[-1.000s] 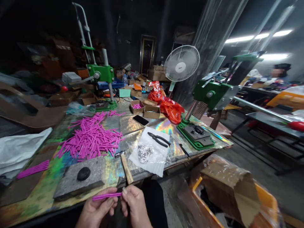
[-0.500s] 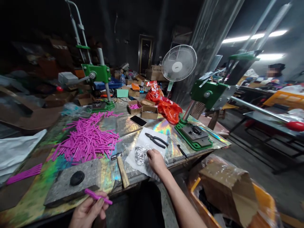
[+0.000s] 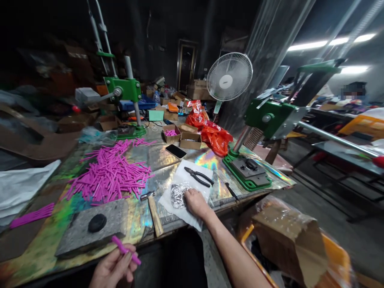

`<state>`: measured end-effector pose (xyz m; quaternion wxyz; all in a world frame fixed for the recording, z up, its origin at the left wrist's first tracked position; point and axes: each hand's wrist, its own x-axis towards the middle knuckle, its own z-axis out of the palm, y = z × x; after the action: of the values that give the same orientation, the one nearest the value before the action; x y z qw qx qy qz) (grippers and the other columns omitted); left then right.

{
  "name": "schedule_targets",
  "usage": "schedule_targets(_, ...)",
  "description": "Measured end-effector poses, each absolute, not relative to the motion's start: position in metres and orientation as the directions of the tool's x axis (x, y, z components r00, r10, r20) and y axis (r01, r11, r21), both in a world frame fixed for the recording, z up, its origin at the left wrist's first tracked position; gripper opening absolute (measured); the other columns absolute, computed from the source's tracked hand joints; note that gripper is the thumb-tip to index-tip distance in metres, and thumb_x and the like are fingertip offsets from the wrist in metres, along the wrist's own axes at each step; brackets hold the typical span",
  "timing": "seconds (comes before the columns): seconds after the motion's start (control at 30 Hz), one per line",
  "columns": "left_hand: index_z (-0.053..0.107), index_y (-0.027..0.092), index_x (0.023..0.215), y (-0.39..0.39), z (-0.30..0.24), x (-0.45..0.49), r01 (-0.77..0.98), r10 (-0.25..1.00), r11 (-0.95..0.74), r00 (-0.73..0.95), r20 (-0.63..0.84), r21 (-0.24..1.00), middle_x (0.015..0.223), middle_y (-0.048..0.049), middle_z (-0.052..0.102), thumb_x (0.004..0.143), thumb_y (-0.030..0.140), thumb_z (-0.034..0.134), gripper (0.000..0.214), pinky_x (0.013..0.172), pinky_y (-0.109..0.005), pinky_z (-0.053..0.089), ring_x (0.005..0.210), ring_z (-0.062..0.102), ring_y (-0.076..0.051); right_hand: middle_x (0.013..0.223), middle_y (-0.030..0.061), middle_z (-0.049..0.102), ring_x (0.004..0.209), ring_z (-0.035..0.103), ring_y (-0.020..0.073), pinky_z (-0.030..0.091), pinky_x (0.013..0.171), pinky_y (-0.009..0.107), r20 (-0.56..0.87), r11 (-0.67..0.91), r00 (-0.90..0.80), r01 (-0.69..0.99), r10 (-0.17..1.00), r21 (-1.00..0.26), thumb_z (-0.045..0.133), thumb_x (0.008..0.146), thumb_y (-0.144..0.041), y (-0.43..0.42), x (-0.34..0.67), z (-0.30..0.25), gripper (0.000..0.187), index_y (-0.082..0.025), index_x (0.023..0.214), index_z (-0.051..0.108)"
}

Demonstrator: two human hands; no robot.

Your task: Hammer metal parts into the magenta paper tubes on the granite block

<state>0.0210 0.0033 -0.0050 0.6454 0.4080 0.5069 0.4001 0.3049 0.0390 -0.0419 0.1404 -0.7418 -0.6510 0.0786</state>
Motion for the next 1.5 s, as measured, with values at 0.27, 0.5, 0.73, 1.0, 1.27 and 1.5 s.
schedule_targets(0.27,0.061,0.013,0.065,0.008,0.000,0.020,-0.161,0.903,0.404,0.226,-0.365,0.901,0.056,-0.0005,0.061,0.051,0.045,0.075,0.038,0.037,-0.018,0.044,0.045,0.055,-0.011,0.065,0.0029,0.053,0.062,0.051,0.0176,0.041,0.061,0.030,0.198,-0.148,0.323,0.789,0.925,-0.596,0.035,0.082,-0.024,0.018,0.289,-0.034,0.017,-0.019,0.071,0.047)
schedule_targets(0.5,0.063,0.012,0.067,0.012,0.010,0.018,-0.231,0.889,0.416,0.307,-0.339,0.880,0.062,-0.0025,0.062,0.059,0.039,0.072,0.030,0.046,-0.019,0.047,0.056,0.057,-0.012,0.072,0.0032,0.056,0.067,0.052,0.0178,0.042,0.061,0.026,0.170,-0.002,0.295,0.505,0.940,-0.863,0.038,0.083,-0.039,-0.021,0.215,-0.008,0.026,-0.018,0.082,0.053)
schedule_targets(0.73,0.064,0.012,0.069,0.008,0.016,0.013,-0.383,0.881,0.457,0.317,-0.350,0.803,0.063,-0.0021,0.062,0.059,0.033,0.074,0.025,0.048,-0.018,0.046,0.059,0.056,-0.011,0.061,-0.0039,0.041,0.057,0.037,0.0122,0.032,0.053,0.023,-0.037,-0.003,0.215,-0.158,0.976,-0.987,0.059,0.073,-0.041,-0.042,0.147,-0.001,0.022,-0.020,0.072,0.052)
schedule_targets(1.0,0.064,0.013,0.071,0.003,0.014,0.009,-0.475,0.870,0.483,0.356,-0.342,0.735,0.064,-0.0020,0.062,0.061,0.030,0.073,0.022,0.049,-0.018,0.046,0.058,0.055,-0.010,0.060,-0.0056,0.041,0.055,0.035,0.0105,0.029,0.053,0.023,-0.082,-0.033,0.140,-0.321,0.987,-0.946,0.064,0.070,-0.040,-0.044,0.126,0.005,0.025,-0.019,0.076,0.051)
schedule_targets(1.27,0.062,0.012,0.068,-0.001,0.020,0.008,-0.477,0.867,0.489,0.358,-0.346,0.731,0.062,-0.0019,0.061,0.061,0.029,0.074,0.022,0.048,-0.018,0.045,0.055,0.054,-0.009,0.058,-0.0056,0.044,0.054,0.037,0.0101,0.029,0.052,0.023,-0.102,-0.047,0.145,-0.342,0.984,-0.938,0.066,0.068,-0.038,-0.046,0.124,0.004,0.026,-0.018,0.076,0.051)
schedule_targets(1.5,0.062,0.012,0.069,-0.001,0.017,0.008,-0.479,0.876,0.474,0.342,-0.340,0.739,0.062,-0.0014,0.061,0.061,0.029,0.073,0.022,0.048,-0.018,0.044,0.055,0.053,-0.009,0.056,-0.0061,0.045,0.052,0.039,0.0100,0.030,0.051,0.022,-0.155,-0.062,0.191,-0.422,0.969,-0.905,0.069,0.064,-0.037,-0.046,0.119,0.003,0.028,-0.019,0.075,0.051)
